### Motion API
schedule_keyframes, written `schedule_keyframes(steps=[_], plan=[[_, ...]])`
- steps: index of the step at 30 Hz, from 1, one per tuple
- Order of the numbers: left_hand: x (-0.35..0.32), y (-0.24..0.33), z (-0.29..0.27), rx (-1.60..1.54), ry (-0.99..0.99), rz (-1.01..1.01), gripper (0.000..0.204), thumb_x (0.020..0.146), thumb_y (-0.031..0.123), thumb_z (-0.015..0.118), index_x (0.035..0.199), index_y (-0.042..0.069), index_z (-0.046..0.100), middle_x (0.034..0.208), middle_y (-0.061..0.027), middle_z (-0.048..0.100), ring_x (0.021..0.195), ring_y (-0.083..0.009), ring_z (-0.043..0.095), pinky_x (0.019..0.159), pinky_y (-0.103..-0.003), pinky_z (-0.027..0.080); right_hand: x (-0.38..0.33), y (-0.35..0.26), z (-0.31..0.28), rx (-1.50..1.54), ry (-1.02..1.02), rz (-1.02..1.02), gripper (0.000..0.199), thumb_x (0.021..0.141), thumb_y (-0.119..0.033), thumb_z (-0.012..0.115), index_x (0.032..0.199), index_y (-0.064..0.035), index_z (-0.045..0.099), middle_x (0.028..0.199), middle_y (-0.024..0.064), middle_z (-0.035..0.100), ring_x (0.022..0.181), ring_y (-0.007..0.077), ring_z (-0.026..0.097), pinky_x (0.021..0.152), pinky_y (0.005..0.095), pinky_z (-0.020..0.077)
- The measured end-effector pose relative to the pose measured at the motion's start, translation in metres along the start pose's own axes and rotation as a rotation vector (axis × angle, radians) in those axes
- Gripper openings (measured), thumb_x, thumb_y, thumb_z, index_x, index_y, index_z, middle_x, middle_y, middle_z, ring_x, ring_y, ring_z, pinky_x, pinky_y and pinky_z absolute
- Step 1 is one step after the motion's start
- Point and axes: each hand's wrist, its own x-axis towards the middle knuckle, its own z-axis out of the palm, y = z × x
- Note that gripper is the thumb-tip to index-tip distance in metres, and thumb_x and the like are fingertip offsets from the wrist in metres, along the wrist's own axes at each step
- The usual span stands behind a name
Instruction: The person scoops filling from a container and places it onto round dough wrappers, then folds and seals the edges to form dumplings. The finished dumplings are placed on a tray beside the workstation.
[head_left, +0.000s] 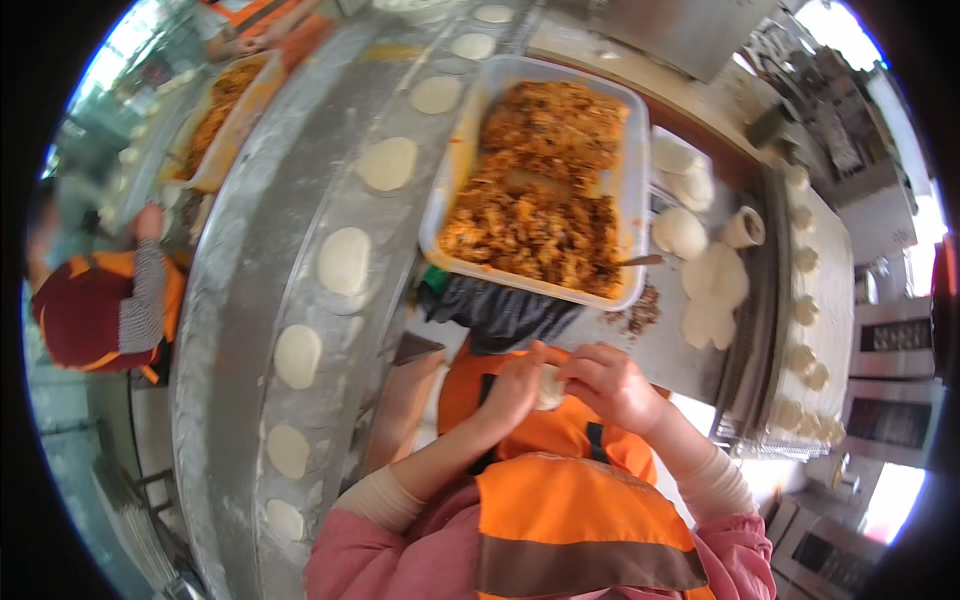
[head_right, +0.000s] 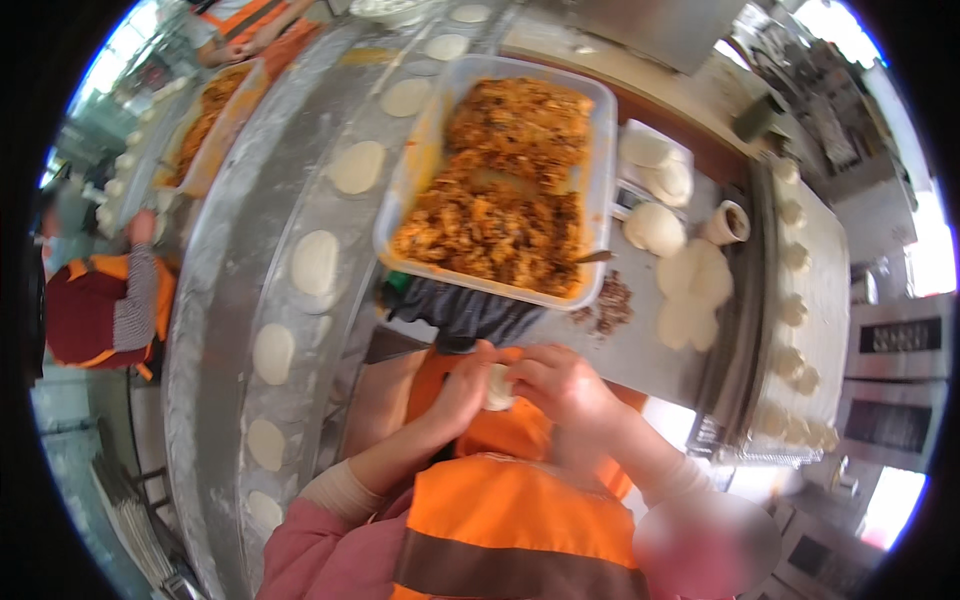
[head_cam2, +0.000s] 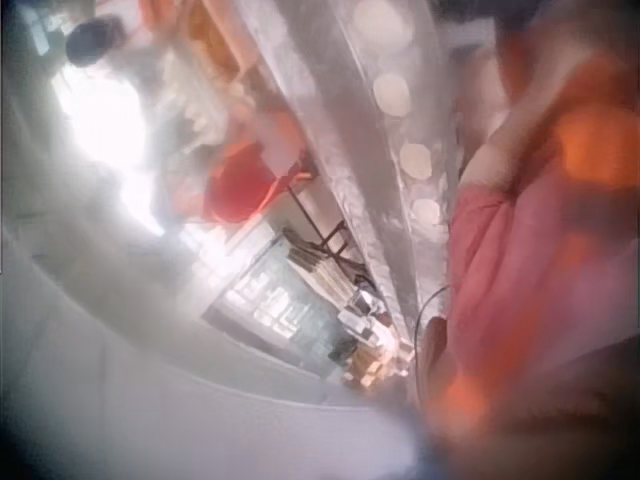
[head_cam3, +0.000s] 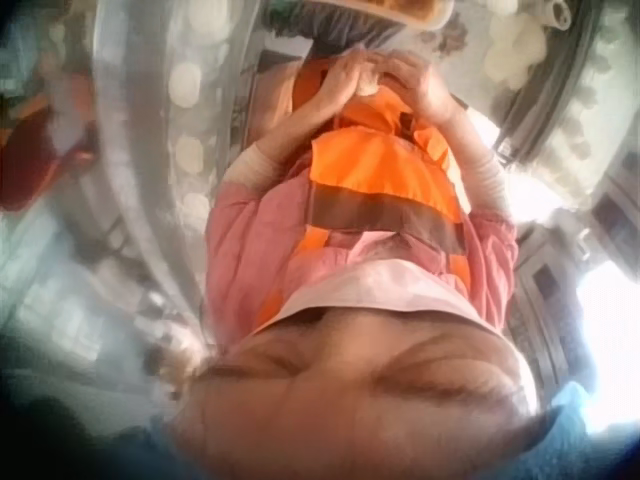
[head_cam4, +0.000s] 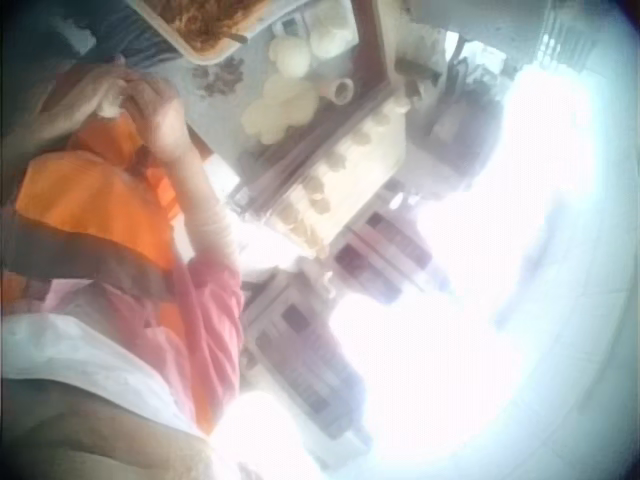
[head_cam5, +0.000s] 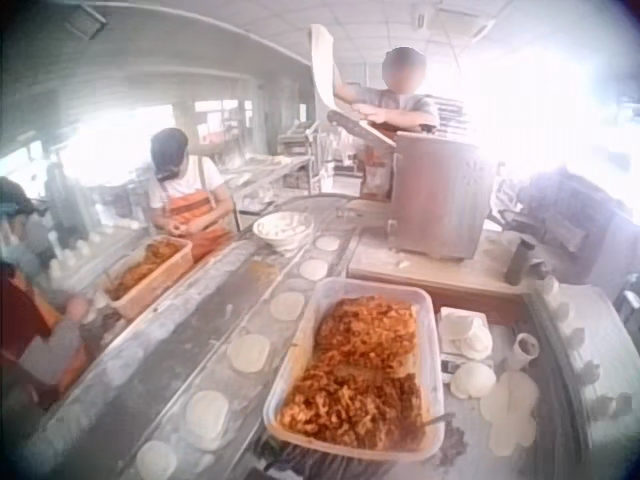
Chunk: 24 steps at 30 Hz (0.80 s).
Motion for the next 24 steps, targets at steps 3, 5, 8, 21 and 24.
schedule_keyframes(steps=[3, 5, 8, 21, 24], plan=[[-0.009, 0.016, 0.013, 0.118, 0.034, 0.226, 0.045, 0.101, 0.044, 0.041, 0.117, 0.005, 0.056, 0.089, -0.0022, 0.06, 0.063, -0.0091, 0.054, 0.054, -0.021, 0.043, -0.005, -0.002, -0.003, 0.159, 0.029, 0.206, 0.014, 0.072, 0.001, 0.071, 0.084, -0.0028, 0.065, 0.083, 0.0099, 0.063, 0.077, 0.031, 0.063, 0.065, 0.0366, 0.0515], [-0.005, 0.016, 0.008, 0.454, 0.06, 0.603, 0.031, 0.101, 0.03, 0.048, 0.116, 0.004, 0.057, 0.098, -0.006, 0.06, 0.08, -0.011, 0.059, 0.067, -0.024, 0.048, 0.0, -0.005, 0.002, 0.19, 0.057, 0.247, 0.014, 0.074, 0.003, 0.07, 0.087, -0.002, 0.065, 0.084, 0.0103, 0.063, 0.075, 0.0304, 0.063, 0.064, 0.0355, 0.0517], [-0.016, 0.026, 0.001, 0.041, 0.039, 0.087, 0.03, 0.1, 0.025, 0.049, 0.116, 0.002, 0.057, 0.102, -0.008, 0.059, 0.09, -0.0138, 0.058, 0.076, -0.028, 0.048, 0.001, -0.006, 0.013, 0.178, 0.109, 0.168, 0.015, 0.075, 0.003, 0.069, 0.089, -0.0019, 0.065, 0.085, 0.0103, 0.063, 0.074, 0.0298, 0.063, 0.064, 0.0351, 0.0518], [-0.006, 0.021, 0.01, -0.485, 0.005, -0.286, 0.063, 0.095, 0.066, 0.029, 0.09, 0.008, 0.054, 0.067, -0.0045, 0.055, 0.05, -0.0166, 0.054, 0.04, -0.025, 0.035, 0.0, -0.007, 0.001, -0.016, 0.043, -0.073, 0.025, 0.073, -0.003, 0.072, 0.097, -0.004, 0.064, 0.088, 0.0088, 0.063, 0.076, 0.029, 0.061, 0.067, 0.0377, 0.0506], [-0.006, 0.02, 0.009, -0.55, -0.038, -0.375, 0.063, 0.093, 0.068, 0.032, 0.09, 0.009, 0.054, 0.067, -0.005, 0.056, 0.05, -0.0183, 0.056, 0.04, -0.026, 0.035, 0.001, -0.007, 0.002, 0.077, 0.036, -0.107, 0.026, 0.073, -0.004, 0.073, 0.097, -0.0025, 0.064, 0.089, 0.0098, 0.063, 0.076, 0.0289, 0.061, 0.065, 0.0377, 0.0507]])
